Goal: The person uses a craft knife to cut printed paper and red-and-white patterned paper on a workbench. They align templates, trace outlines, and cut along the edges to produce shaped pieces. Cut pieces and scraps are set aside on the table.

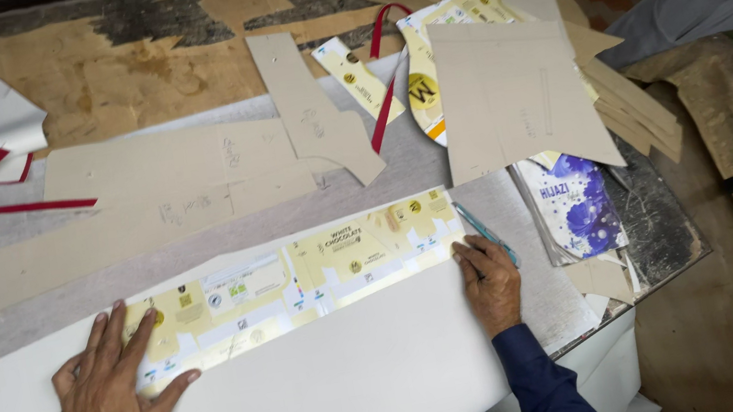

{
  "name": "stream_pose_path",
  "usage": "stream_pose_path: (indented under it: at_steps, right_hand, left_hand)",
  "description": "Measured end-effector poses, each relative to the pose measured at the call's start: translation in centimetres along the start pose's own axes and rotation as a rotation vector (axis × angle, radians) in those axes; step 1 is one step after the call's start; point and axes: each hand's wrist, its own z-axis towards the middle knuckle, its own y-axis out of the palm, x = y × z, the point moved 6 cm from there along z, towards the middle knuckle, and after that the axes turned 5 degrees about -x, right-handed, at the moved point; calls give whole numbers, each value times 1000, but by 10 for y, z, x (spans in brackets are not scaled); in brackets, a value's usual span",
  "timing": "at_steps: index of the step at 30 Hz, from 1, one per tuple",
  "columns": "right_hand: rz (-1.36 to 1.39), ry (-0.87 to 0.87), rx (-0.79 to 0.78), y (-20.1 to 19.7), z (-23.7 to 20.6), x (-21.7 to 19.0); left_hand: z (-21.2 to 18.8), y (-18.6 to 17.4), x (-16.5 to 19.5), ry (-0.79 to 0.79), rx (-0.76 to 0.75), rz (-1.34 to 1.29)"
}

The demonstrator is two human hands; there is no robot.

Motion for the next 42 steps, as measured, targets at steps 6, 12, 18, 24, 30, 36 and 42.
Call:
stream_pose_path:
  at_steps: [6,12,18,24,30,36,42]
  right_hand:
    - [-15,-116,126,-25,32,-12]
    - [-374,-379,-103,-12,127,4]
    - [-362,-345,-254,-19,186,44]
    - [-252,-183,-178,-23,88,25]
    - [-157,73,-106,-24,63,39]
    - [197,363,-205,-28,75,64]
    - [211,46,-214,-5,89,29]
  left_hand:
    - [2,-15,14,175,260,90]
    - [6,1,1,-89,-94,108]
    - [5,3,2,-142,-159,157]
    - [9,-14,18,-73,-41,98]
    - [26,-27,131,225,149,15]
    - [128,26,296,431,-56,-264]
    - [200,72,371,226,-515,-128]
